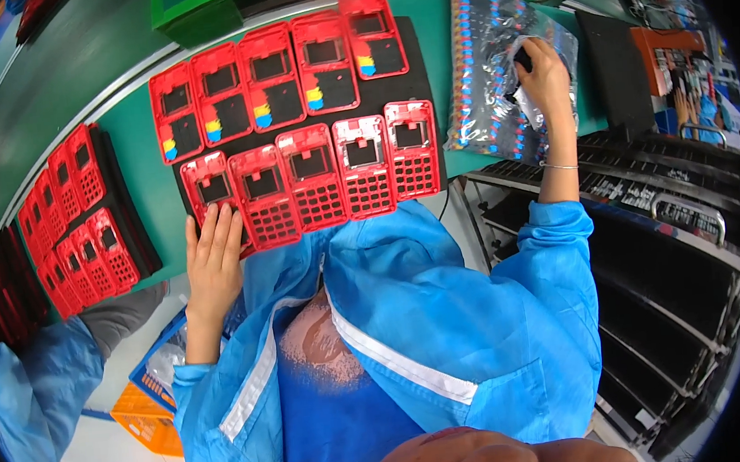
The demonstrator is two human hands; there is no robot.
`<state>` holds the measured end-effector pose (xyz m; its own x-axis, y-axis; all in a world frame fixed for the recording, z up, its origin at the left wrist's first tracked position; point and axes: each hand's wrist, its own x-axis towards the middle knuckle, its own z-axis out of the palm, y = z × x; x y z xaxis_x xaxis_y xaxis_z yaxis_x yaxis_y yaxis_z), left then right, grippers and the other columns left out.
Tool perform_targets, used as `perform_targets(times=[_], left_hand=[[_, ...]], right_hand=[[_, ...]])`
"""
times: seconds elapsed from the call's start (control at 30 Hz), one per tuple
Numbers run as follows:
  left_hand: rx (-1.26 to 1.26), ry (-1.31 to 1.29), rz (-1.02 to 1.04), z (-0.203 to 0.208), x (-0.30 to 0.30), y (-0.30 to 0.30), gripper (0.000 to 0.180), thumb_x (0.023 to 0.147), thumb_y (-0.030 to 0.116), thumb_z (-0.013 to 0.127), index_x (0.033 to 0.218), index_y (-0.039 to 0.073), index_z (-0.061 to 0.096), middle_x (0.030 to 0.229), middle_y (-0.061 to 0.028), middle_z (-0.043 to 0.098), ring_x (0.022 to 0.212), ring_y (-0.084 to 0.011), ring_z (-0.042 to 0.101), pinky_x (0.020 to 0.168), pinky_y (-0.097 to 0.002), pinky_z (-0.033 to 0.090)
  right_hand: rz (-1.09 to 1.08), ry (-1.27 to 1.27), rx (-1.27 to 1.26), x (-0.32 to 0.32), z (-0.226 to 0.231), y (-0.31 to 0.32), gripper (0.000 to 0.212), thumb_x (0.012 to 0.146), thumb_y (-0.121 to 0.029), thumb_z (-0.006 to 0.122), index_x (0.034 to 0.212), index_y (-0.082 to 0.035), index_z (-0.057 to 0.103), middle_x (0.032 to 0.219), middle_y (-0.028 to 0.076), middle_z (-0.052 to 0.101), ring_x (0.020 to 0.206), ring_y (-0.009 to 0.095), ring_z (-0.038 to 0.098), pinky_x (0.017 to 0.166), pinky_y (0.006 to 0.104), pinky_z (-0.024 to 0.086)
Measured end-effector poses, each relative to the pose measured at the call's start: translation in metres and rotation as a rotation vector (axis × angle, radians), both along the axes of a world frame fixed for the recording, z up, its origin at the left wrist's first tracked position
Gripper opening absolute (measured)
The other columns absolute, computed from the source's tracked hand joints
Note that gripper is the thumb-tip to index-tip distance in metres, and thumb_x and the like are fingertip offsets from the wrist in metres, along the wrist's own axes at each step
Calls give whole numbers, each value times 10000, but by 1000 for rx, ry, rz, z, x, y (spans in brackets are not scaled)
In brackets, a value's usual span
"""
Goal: The person installs keypads into device casings arranged on a tray by hand, presses down on the casings to secure the components, and stacks the completed tray on an upper shelf.
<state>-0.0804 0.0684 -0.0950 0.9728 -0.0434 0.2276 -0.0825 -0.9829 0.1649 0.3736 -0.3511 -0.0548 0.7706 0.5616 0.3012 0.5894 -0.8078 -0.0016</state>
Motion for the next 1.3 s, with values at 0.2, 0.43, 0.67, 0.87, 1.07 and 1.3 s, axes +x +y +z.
perform_targets(times=[0.2, 0.43, 0.67, 0.87, 1.07, 1.3], left_hand=[[-15, 43, 55, 6, 2, -8, 705, 844, 177, 775, 1490, 42, 528, 1574, -148, 494, 1500, -306, 423, 1233, -712, 164], [-92, -16, 78, -5, 0, -8, 659, 858, 112, 763, 1476, 43, 545, 1580, -136, 489, 1496, -336, 419, 1228, -727, 141], [-212, -122, 89, 9, -5, -11, 579, 886, 49, 717, 1444, 12, 567, 1570, -195, 486, 1518, -474, 341, 1231, -706, 134], [-289, -175, 61, 22, 14, -21, 514, 915, 17, 680, 1418, -14, 577, 1556, -221, 489, 1496, -501, 364, 1224, -702, 183], [-296, -205, 7, 19, 15, -31, 534, 889, -2, 709, 1408, -10, 582, 1533, -222, 509, 1479, -502, 390, 1209, -719, 214], [-329, -197, 3, 23, 21, -36, 531, 883, -27, 699, 1400, -12, 580, 1524, -240, 514, 1474, -509, 396, 1203, -721, 228]], right_hand=[[-39, 10, -86, 0, 7, 6, 301, 854, -112, 737, 1148, -59, 702, 1216, 106, 703, 1140, 357, 654, 935, 458, 546], [38, 72, 12, 11, 10, -7, 236, 902, -81, 698, 1134, -37, 704, 1184, 132, 699, 1101, 382, 657, 899, 453, 542], [-34, 238, 148, -16, 53, -20, 282, 917, -61, 672, 1196, -52, 711, 1148, 130, 710, 1001, 365, 694, 834, 413, 555], [124, 235, 50, -2, 25, -26, 321, 882, -22, 701, 1202, -33, 691, 1150, 162, 698, 1037, 373, 690, 896, 397, 543], [18, 259, 92, 4, 22, -27, 416, 877, -24, 735, 1285, -52, 663, 1210, 177, 702, 1096, 370, 680, 934, 382, 531], [76, 265, 168, 28, 9, -32, 427, 899, -68, 750, 1313, -35, 650, 1237, 204, 682, 1133, 390, 656, 949, 386, 521]])
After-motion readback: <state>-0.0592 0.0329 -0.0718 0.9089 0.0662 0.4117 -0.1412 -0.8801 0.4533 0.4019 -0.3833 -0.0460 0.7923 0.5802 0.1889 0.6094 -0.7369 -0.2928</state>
